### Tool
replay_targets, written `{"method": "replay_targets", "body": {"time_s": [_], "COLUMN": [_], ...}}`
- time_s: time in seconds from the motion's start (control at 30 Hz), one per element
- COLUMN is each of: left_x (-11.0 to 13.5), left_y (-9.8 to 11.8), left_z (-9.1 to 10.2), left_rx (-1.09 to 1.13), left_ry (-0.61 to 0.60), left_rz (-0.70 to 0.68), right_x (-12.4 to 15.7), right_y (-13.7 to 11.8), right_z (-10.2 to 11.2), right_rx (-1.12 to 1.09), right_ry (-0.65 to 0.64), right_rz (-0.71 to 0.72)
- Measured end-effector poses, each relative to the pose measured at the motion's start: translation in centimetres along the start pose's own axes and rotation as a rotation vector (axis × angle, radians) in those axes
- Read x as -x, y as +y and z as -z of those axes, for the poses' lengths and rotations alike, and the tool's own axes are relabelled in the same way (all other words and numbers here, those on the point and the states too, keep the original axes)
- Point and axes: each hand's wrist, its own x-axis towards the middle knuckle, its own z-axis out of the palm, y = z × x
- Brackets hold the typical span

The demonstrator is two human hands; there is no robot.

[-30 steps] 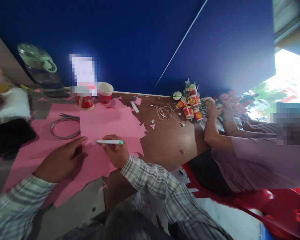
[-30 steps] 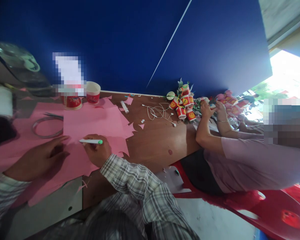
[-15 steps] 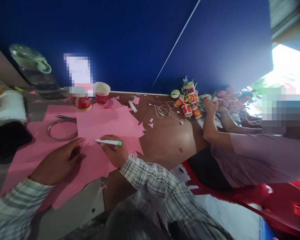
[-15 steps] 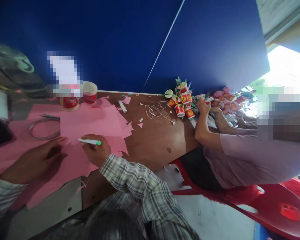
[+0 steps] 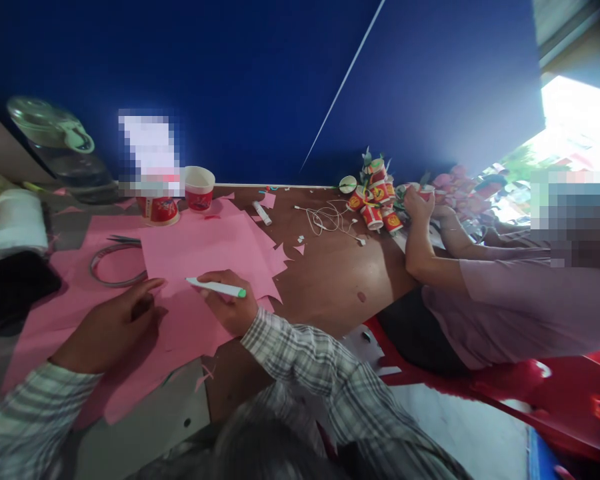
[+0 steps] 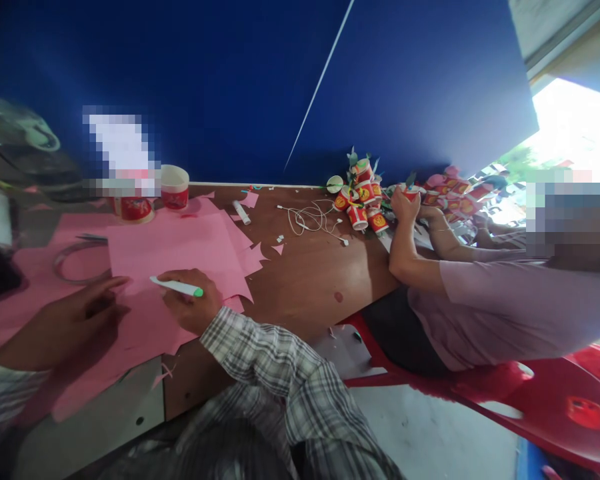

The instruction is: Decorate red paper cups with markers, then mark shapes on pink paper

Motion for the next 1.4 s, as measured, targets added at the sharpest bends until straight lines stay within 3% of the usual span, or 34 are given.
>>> {"method": "replay_targets", "body": {"time_s": [0.13,0.33,1.2,1.4], "left_x": [0.1,0.2,0.1,0.1], "left_y": [-0.1,0.0,-0.5,-0.5], "left_z": [-0.2,-0.3,-0.6,-0.8], "left_rx": [-0.026,-0.078,-0.140,-0.097], "left_ry": [-0.010,0.007,-0.069,-0.001], "left_rz": [-0.034,-0.098,-0.086,-0.109], "right_x": [0.2,0.1,0.0,0.2], "right_y": [-0.3,0.0,0.1,0.2], "right_z": [-0.2,-0.5,-0.8,-1.0], "right_rx": [0.016,0.077,0.134,0.062], "right_ry": [-0.103,-0.092,-0.086,-0.047], "right_rz": [0.037,-0.017,-0.046,-0.071]}}
